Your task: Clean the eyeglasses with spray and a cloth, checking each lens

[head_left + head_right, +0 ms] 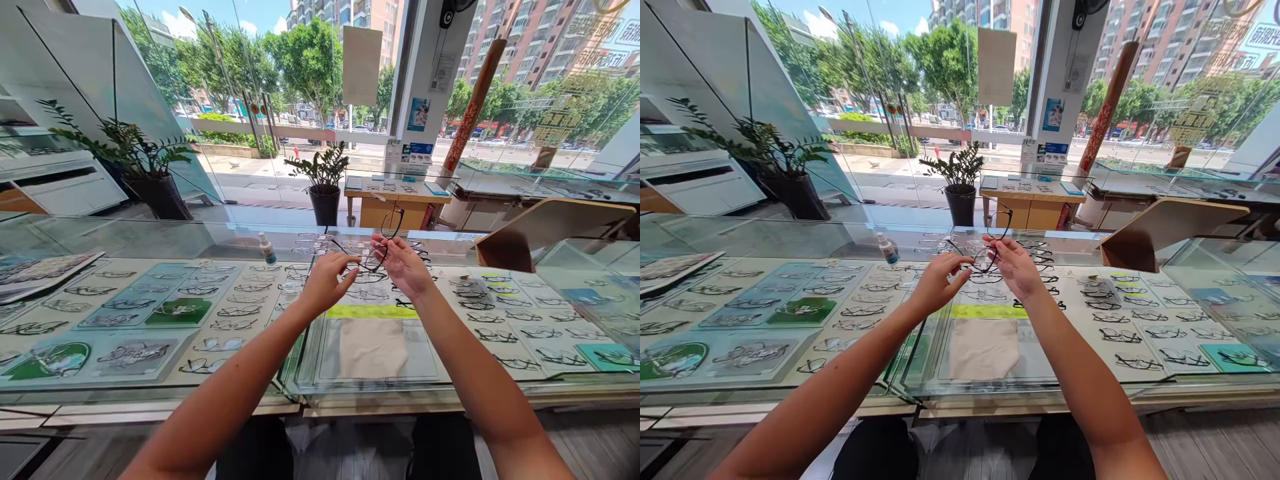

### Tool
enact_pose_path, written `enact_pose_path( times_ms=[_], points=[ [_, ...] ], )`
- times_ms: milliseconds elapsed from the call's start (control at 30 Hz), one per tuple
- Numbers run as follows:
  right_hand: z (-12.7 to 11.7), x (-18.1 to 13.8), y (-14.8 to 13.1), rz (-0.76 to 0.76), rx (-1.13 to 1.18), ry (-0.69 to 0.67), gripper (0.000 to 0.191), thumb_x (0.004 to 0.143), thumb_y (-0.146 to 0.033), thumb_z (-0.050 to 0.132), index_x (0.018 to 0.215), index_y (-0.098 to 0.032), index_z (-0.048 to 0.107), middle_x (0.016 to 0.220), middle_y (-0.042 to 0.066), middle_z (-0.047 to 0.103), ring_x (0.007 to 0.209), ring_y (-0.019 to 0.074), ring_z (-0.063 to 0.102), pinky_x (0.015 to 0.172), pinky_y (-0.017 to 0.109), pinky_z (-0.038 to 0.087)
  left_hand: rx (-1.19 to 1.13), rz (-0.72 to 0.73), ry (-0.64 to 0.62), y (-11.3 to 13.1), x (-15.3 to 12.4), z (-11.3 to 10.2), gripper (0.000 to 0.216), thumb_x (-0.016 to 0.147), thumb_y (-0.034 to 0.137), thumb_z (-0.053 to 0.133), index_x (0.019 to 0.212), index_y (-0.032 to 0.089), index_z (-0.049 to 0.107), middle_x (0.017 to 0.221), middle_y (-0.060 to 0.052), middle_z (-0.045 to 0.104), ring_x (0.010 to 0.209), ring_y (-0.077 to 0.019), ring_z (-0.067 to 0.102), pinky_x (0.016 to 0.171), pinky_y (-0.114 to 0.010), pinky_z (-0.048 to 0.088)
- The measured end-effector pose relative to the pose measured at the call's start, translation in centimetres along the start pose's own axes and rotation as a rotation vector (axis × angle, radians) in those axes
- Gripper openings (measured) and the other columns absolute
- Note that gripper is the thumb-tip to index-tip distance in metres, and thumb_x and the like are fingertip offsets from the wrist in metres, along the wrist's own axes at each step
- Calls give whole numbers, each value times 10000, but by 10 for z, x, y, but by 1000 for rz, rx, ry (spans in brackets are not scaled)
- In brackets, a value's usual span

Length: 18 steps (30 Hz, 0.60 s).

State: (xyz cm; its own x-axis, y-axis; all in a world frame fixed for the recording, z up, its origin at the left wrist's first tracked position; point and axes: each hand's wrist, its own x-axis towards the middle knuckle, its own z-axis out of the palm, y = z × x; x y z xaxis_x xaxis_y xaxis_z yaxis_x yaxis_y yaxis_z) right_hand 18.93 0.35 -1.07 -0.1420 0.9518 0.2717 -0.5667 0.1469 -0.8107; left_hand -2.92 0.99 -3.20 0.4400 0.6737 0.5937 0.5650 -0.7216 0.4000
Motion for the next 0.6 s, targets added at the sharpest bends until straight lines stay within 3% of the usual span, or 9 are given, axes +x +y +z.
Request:
enact_pose_path(
  times_ms=[100, 167, 267, 333, 400, 467, 600],
  points=[
    [-4, 1, -6, -49, -4, 57, 237, 769, -430, 929, 875, -308, 756, 1205, -1, 798, 1164, 195, 720, 1041, 370, 568, -2, 23, 100, -2, 2, -8, 386, 1033, 371, 550, 1365, 233, 688, 869, -39, 618, 870, -235, 579, 857, -379, 440],
    [-6, 1, -13, -64, -7, 75, 259, 754, -470, 931, 870, -309, 762, 1207, 0, 792, 1163, 206, 721, 1051, 385, 570, 68, -40, 336, -13, 5, -19, 457, 1000, 331, 573, 1442, 229, 626, 937, -57, 605, 949, -257, 581, 934, -408, 458],
    [-10, -1, -25, -96, -8, 98, 278, 732, -501, 937, 857, -316, 771, 1178, -10, 794, 1166, 212, 723, 1082, 394, 560, 175, -287, 715, -48, 10, -41, 519, 928, 253, 635, 1436, 178, 564, 1163, -123, 602, 1117, -300, 571, 1084, -466, 428],
    [-14, -3, -31, -114, 0, 101, 258, 743, -500, 928, 856, -327, 773, 1158, -21, 796, 1168, 210, 725, 1097, 400, 552, 206, -479, 857, -80, 11, -54, 656, 868, 208, 688, 1486, 157, 474, 1354, -170, 545, 1246, -323, 541, 1172, -491, 370],
    [-17, -3, -35, -123, -4, 96, 240, 759, -500, 912, 847, -331, 766, 1156, -21, 796, 1194, 221, 721, 1111, 421, 543, 187, -675, 899, -111, 8, -61, 730, 843, 211, 728, 1505, 149, 425, 1462, -199, 496, 1340, -338, 497, 1200, -505, 337],
    [-20, -3, -37, -129, -25, 91, 246, 756, -501, 907, 831, -325, 751, 1154, -11, 796, 1223, 242, 714, 1117, 450, 537, 117, -829, 857, -138, 3, -62, 748, 852, 238, 746, 1504, 150, 388, 1520, -194, 481, 1368, -323, 482, 1218, -500, 314],
    [-21, -3, -36, -128, -47, 80, 253, 738, -476, 916, 812, -315, 736, 1128, -9, 798, 1210, 247, 718, 1111, 457, 533, 12, -949, 735, -173, -7, -53, 788, 776, 237, 826, 1427, 151, 390, 1343, -151, 624, 1220, -312, 597, 1121, -493, 415]
  ],
)
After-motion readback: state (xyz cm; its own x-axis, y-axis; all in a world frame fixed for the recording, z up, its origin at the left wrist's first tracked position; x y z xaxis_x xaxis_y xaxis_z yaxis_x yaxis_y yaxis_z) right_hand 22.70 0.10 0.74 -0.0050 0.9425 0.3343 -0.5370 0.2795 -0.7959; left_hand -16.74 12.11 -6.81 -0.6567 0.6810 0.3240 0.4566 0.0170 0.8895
